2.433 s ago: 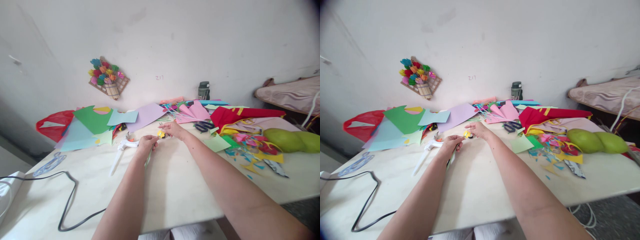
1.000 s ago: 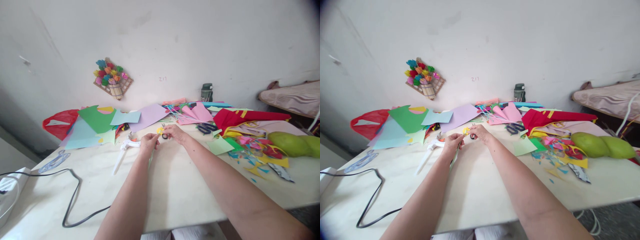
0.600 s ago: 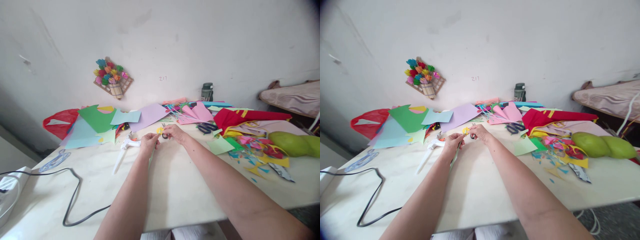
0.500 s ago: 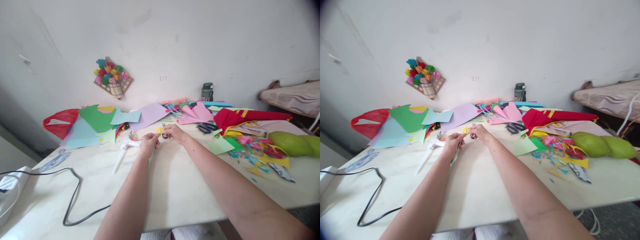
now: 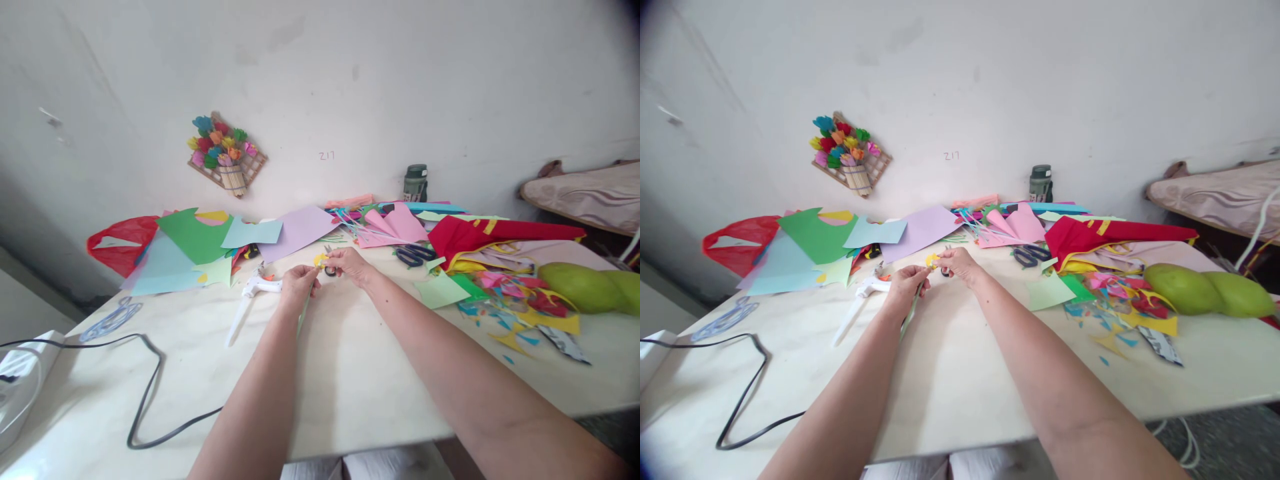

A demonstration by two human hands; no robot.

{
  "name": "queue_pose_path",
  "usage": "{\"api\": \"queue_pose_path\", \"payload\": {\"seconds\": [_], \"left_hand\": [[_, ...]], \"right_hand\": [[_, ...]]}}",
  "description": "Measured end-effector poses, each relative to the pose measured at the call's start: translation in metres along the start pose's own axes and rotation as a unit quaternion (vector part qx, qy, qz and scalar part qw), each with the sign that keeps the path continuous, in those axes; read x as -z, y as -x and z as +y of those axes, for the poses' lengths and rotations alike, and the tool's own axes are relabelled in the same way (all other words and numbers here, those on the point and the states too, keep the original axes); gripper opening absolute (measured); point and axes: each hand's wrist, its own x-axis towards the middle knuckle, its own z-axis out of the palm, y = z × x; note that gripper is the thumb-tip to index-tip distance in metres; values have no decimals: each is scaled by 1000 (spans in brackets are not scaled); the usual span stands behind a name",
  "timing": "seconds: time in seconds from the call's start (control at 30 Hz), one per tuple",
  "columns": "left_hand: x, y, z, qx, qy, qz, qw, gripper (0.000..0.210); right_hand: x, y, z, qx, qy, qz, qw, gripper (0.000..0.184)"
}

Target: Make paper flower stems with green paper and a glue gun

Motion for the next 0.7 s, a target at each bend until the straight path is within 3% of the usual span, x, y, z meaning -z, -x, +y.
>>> {"api": "queue_pose_path", "payload": {"seconds": [0.53,0.7], "left_hand": [[3,0,1,37,23,-44,998,27],[4,-1,0,16,27,-34,999,27]], "right_hand": [[0,-1,3,26,35,8,999,16],[0,2,0,33,29,-7,999,20]]}}
